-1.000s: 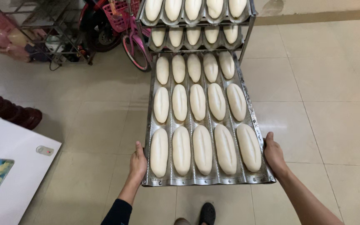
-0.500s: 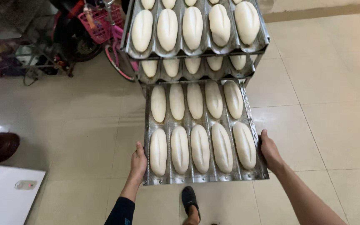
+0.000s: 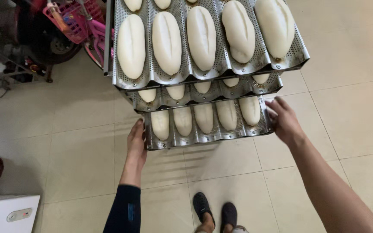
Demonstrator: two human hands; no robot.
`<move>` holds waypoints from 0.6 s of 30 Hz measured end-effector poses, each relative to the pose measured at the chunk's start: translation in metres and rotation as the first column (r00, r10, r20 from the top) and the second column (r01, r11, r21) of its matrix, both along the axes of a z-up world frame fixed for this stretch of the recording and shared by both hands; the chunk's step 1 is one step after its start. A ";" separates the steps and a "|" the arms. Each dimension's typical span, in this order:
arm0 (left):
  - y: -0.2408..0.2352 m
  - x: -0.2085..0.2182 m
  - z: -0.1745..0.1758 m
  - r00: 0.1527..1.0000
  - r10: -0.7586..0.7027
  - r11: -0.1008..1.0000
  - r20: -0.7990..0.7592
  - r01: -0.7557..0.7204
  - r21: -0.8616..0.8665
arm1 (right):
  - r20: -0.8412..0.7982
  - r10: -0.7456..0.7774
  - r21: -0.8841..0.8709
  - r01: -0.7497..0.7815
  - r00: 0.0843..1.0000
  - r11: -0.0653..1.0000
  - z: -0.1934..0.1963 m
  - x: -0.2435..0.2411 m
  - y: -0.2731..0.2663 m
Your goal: The person scores the tops of raw dough loaves on a metal tray using a small blade. They then carry the tray to a rolling rack and place it inside. The person repeats this process by retrieving another tray from the rack, scoring the dough, and returning it to the rack.
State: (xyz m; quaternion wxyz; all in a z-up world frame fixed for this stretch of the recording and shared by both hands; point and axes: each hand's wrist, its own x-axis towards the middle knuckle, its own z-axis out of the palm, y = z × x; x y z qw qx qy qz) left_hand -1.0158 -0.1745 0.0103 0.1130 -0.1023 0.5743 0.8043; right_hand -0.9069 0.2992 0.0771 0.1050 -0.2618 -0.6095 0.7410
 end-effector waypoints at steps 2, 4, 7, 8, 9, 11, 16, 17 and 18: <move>-0.001 0.018 0.003 0.996 -0.038 0.995 0.081 0.045 -0.091 | 0.062 0.089 -0.020 -0.088 0.994 0.996 -0.019 0.012 -0.006; 0.001 0.044 0.002 0.983 -0.058 0.987 0.172 0.082 -0.135 | 0.132 0.128 -0.072 -0.120 0.983 0.990 -0.035 0.031 -0.010; 0.010 0.055 -0.007 0.997 -0.023 0.997 0.078 0.028 -0.070 | 0.157 0.114 -0.163 -0.089 0.981 0.983 -0.048 0.044 -0.022; 0.013 0.055 -0.012 1.000 0.004 1.000 0.012 -0.004 -0.023 | 0.108 0.111 -0.174 -0.091 0.988 0.980 -0.049 0.045 -0.026; 0.016 0.052 -0.018 0.999 0.033 0.999 0.008 -0.033 0.031 | 0.055 0.108 -0.183 -0.096 0.993 0.978 -0.048 0.043 -0.030; 0.020 0.045 -0.030 0.996 0.090 0.986 0.002 -0.090 0.138 | 0.008 0.090 -0.235 -0.085 0.996 0.968 -0.044 0.036 -0.036; 0.024 0.019 -0.040 0.995 0.071 0.976 -0.069 -0.055 0.208 | -0.028 0.054 -0.302 -0.060 0.998 0.951 -0.039 0.008 -0.036; 0.025 0.014 -0.038 0.994 0.062 0.977 -0.086 -0.042 0.210 | -0.032 0.053 -0.300 -0.060 0.998 0.952 -0.037 0.003 -0.035; 0.026 0.011 -0.035 0.994 0.060 0.975 -0.096 -0.038 0.219 | -0.036 0.052 -0.298 -0.060 0.998 0.953 -0.036 -0.001 -0.035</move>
